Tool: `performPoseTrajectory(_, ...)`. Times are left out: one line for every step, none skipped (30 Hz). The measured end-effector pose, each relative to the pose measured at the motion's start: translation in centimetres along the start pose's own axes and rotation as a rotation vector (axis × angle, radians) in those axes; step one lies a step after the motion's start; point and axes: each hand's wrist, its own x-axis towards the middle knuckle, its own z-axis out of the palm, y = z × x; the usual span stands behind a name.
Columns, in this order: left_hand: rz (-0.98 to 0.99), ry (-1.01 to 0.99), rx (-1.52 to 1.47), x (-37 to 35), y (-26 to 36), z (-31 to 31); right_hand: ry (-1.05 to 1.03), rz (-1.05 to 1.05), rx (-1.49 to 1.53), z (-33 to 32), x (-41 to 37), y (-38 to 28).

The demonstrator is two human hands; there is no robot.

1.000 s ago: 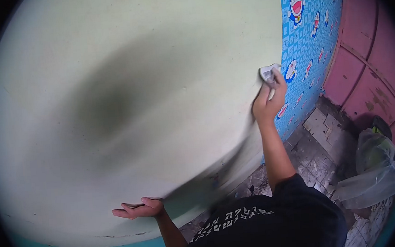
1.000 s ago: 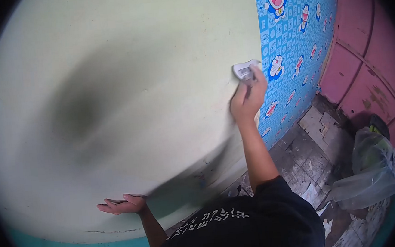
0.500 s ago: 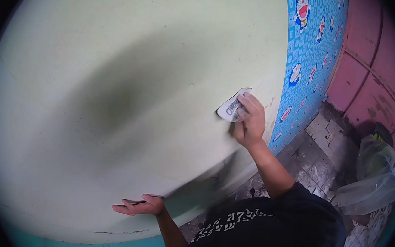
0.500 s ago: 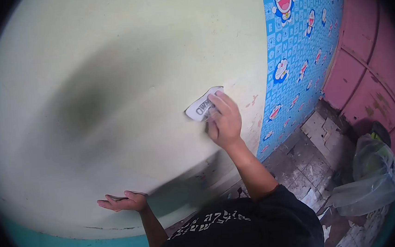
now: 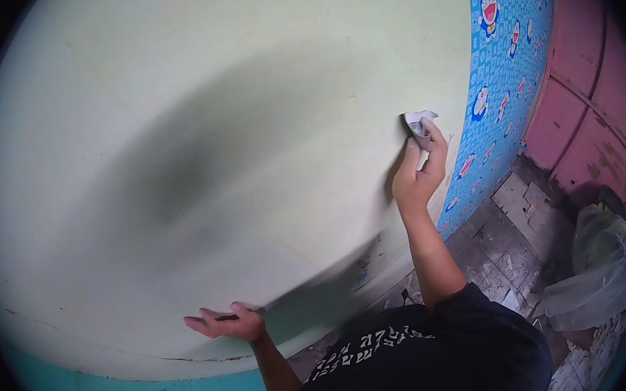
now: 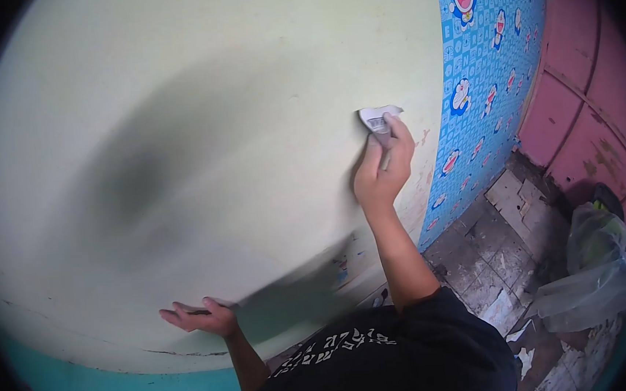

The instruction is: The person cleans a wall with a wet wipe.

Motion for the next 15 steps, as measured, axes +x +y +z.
performPoseTrajectory(-0.001,0.011,0.014,0.8,-0.5,-0.8,-0.019,-0.076,-0.008,0.4,-0.5,-1.2)
performPoseTrajectory(-0.005,0.023,0.036,1.3,-1.5,-1.3,-0.037,-0.153,-0.015,0.9,-1.1,-2.5)
performPoseTrajectory(-0.008,0.034,0.06,1.7,-2.6,-1.9,-0.138,-0.293,0.011,1.0,-2.4,-4.3)
performPoseTrajectory(-0.01,0.045,0.089,2.1,-3.4,-2.6,-0.241,-0.428,0.04,0.9,-3.5,-5.8)
performPoseTrajectory(-0.035,0.038,0.122,2.6,-4.1,-3.3,-0.286,-0.485,0.042,1.0,-4.0,-6.1)
performPoseTrajectory(-0.042,0.048,0.134,2.8,-5.0,-3.7,-0.329,-0.54,0.045,1.0,-4.4,-6.3)
performPoseTrajectory(-0.047,0.055,0.148,3.1,-6.1,-4.3,-0.198,-0.359,0.015,1.4,-4.3,-6.2)
performPoseTrajectory(-0.052,0.06,0.163,3.2,-7.1,-4.8,-0.069,-0.177,-0.016,2.0,-3.9,-5.7)
performPoseTrajectory(-0.047,0.055,0.181,3.4,-8.3,-5.4,0.027,0.087,0.075,2.1,-3.6,-6.1)
performPoseTrajectory(-0.045,0.048,0.195,3.3,-9.3,-5.9,0.016,0.041,0.044,2.2,-4.0,-6.6)
performPoseTrajectory(-0.042,0.04,0.206,3.2,-10.0,-6.1,0.006,-0.006,0.011,2.4,-4.6,-7.1)
performPoseTrajectory(-0.006,0.063,0.194,3.2,-10.6,-5.9,0.003,-0.055,-0.019,2.9,-5.0,-7.7)
performPoseTrajectory(0.031,0.087,0.183,3.1,-11.1,-5.5,-0.084,-0.336,-0.05,2.8,-5.8,-8.7)
performPoseTrajectory(0.07,0.105,0.173,3.1,-11.6,-5.4,-0.199,-0.451,0.022,2.6,-7.0,-10.1)
performPoseTrajectory(0.089,0.113,0.187,3.0,-12.1,-5.4,-0.251,-0.508,0.062,2.6,-7.6,-10.1)
